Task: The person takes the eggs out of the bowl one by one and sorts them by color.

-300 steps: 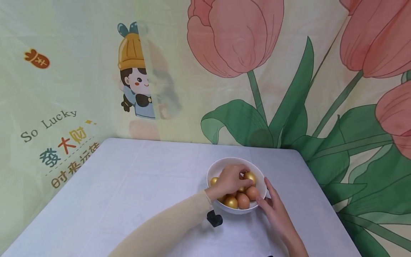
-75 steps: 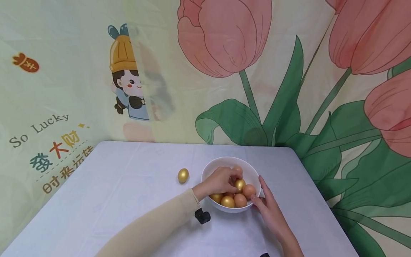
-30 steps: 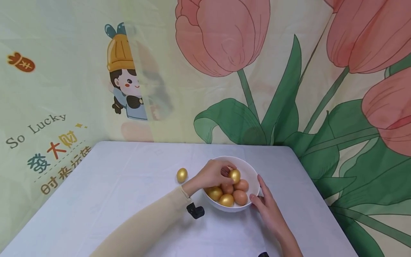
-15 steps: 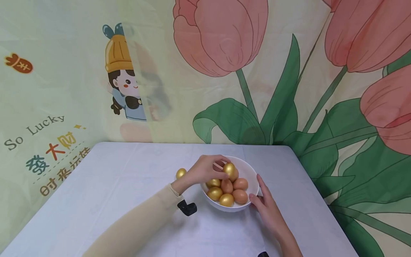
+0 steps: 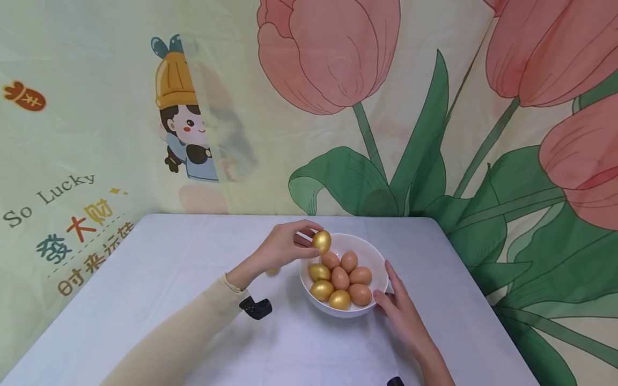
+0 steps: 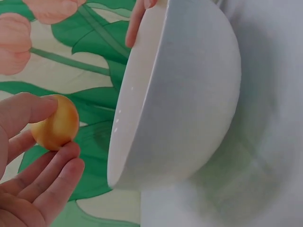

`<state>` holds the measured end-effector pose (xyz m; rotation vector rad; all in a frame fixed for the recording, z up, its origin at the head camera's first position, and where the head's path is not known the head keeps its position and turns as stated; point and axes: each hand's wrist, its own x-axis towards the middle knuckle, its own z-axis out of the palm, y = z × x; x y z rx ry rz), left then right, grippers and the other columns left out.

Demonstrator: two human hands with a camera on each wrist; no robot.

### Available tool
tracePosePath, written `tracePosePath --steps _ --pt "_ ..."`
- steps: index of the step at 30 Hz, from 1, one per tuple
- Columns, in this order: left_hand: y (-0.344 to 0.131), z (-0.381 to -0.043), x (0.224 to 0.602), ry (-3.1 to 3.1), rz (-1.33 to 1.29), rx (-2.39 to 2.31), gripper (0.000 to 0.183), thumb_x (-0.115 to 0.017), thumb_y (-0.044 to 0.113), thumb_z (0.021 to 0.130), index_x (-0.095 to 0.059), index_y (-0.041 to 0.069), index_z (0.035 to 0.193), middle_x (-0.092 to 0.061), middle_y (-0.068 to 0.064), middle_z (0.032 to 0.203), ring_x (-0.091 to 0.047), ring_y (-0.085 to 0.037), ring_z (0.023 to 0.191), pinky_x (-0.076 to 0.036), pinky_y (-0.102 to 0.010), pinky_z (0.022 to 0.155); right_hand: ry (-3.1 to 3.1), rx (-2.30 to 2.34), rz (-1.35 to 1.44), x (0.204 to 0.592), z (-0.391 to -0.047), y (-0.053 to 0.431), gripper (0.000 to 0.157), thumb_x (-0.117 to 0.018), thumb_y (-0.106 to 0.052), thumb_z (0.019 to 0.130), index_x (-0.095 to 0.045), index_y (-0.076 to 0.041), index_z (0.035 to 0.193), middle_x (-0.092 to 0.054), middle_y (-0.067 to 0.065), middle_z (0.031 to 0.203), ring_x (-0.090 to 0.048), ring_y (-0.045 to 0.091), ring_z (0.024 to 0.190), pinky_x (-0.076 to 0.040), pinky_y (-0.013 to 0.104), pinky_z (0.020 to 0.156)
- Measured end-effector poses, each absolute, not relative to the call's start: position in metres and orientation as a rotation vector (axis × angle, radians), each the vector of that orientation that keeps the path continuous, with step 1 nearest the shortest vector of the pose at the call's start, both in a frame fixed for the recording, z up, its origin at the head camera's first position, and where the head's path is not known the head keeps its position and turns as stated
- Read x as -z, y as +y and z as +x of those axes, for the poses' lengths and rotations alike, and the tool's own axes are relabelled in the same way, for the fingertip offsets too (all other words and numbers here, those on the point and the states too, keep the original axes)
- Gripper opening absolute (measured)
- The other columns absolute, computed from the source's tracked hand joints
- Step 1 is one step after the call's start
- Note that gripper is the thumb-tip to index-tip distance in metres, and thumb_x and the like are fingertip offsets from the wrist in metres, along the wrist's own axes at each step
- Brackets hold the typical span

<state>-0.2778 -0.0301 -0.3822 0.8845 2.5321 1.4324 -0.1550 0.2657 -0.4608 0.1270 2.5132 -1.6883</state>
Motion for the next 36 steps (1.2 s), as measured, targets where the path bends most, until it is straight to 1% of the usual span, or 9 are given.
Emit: tracePosePath --steps 5,12,17,26,30,36 --pt "-0.056 -0.281 0.377 2.575 0.867 -1.466 0.046 -0.09 0.023 0.088 -0.071 0.026 0.13 -0.074 0.0 0.117 -0.077 -0.012 0.097 -0.064 -0.03 0.083 2.523 1.681 0.12 0.46 -0.155 0.265 0.082 -0.051 -0.041 0.112 0.004 -0.031 0.171 0.001 0.015 0.179 -0.041 0.049 0.15 -0.053 0.05 0.11" --pt "-0.092 -0.282 0.377 2.652 0.745 -1.465 0.046 -0.09 0.026 0.088 -0.071 0.027 0.129 -0.074 0.001 0.118 -0.077 -0.013 0.098 -0.064 -0.033 0.085 2.531 1.677 0.105 0.459 -0.156 0.265 0.081 -0.051 -0.041 0.112 0.003 -0.031 0.172 0.001 0.015 0.179 -0.042 0.049 0.149 -0.053 0.052 0.11" --pt "-0.114 -0.286 0.385 2.698 0.684 -1.417 0.047 -0.09 0.025 0.087 -0.07 0.026 0.13 -0.074 -0.001 0.118 -0.076 -0.015 0.099 -0.064 -0.036 0.085 2.529 1.68 0.11 0.46 -0.156 0.265 0.08 -0.051 -0.041 0.113 0.003 -0.032 0.172 0.001 0.014 0.179 -0.041 0.049 0.15 -0.052 0.052 0.111" --pt "-0.142 -0.289 0.404 2.741 0.616 -1.365 0.048 -0.091 0.026 0.086 -0.07 0.028 0.129 -0.074 -0.001 0.116 -0.076 -0.015 0.098 -0.063 -0.037 0.083 2.527 1.681 0.124 0.462 -0.155 0.266 0.08 -0.05 -0.041 0.113 0.003 -0.031 0.172 0.001 0.013 0.179 -0.04 0.05 0.15 -0.052 0.052 0.111" --pt "-0.151 -0.288 0.409 2.753 0.609 -1.358 0.048 -0.091 0.022 0.086 -0.071 0.025 0.129 -0.075 -0.003 0.117 -0.077 -0.018 0.099 -0.063 -0.038 0.084 2.522 1.692 0.123 0.462 -0.154 0.266 0.08 -0.051 -0.041 0.113 0.003 -0.032 0.171 0.001 0.014 0.179 -0.04 0.05 0.15 -0.052 0.052 0.111" --pt "-0.164 -0.288 0.421 2.763 0.579 -1.323 0.048 -0.09 0.021 0.087 -0.071 0.02 0.13 -0.075 -0.006 0.116 -0.077 -0.02 0.099 -0.063 -0.038 0.084 2.53 1.708 0.102 0.46 -0.151 0.266 0.079 -0.05 -0.039 0.113 0.002 -0.032 0.172 0.0 0.014 0.179 -0.041 0.05 0.15 -0.053 0.05 0.11"
